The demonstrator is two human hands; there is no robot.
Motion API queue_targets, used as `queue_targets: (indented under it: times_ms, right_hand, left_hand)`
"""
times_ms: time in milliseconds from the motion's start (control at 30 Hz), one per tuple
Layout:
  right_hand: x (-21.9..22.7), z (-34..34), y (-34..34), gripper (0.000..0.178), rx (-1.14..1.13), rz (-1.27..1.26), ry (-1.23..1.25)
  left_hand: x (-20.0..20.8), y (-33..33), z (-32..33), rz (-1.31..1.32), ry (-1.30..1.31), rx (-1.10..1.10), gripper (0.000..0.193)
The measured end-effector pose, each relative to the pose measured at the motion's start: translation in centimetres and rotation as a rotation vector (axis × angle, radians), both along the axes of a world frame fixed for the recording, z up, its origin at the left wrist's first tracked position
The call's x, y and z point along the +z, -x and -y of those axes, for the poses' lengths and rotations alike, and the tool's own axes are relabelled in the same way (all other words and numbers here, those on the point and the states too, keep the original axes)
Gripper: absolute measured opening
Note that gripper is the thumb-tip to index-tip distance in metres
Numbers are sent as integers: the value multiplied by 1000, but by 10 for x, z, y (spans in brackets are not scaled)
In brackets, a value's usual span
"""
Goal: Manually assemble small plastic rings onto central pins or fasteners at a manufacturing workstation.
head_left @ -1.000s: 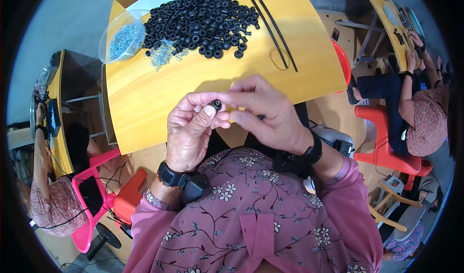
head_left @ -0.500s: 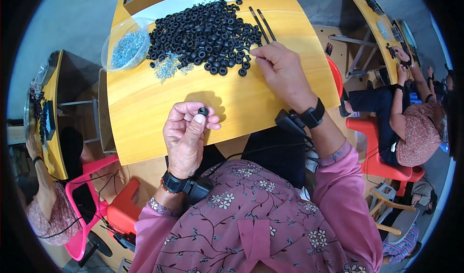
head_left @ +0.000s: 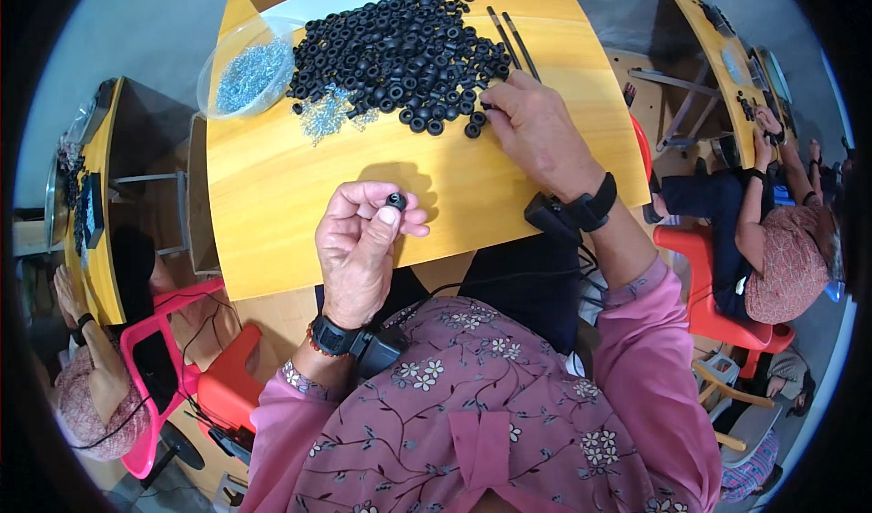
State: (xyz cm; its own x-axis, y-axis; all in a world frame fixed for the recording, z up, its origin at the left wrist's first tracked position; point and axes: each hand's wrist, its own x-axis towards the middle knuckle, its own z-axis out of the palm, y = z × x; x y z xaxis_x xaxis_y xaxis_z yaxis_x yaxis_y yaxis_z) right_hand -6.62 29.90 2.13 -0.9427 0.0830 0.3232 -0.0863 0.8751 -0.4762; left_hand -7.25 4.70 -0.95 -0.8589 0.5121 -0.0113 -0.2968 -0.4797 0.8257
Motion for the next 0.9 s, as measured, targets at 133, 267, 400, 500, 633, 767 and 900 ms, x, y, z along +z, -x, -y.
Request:
queue_targets:
  times_ms: [133,267,400,500,633,767,900]
  right_hand:
    - [2,-5,0,9,-10,-38,27]
    - [18,8,-15,12,-91,-107,194]
    - [33,46,-41,14,105,84,762]
    - [18,67,-43,14,247,81,891]
    - [4,72,-39,16,255,74,894]
    - [4,71,-37,16,266,61,900]
    - [2,71,-39,17,267,38,879]
  left_hand:
    - [-4,2,1,-3,-37,-17,18]
    - [-2,1,0,13,-18,-11,20]
    - [-5,-1,0,-7,0,-6,21]
    - [-2,0,-1,-7,21,-3,21]
    - [-3,0,-1,-30,21,-17,21]
    - [-2,-1,-3,-10,22,13,21]
    - [-3,-1,-2,-9,29,18,19]
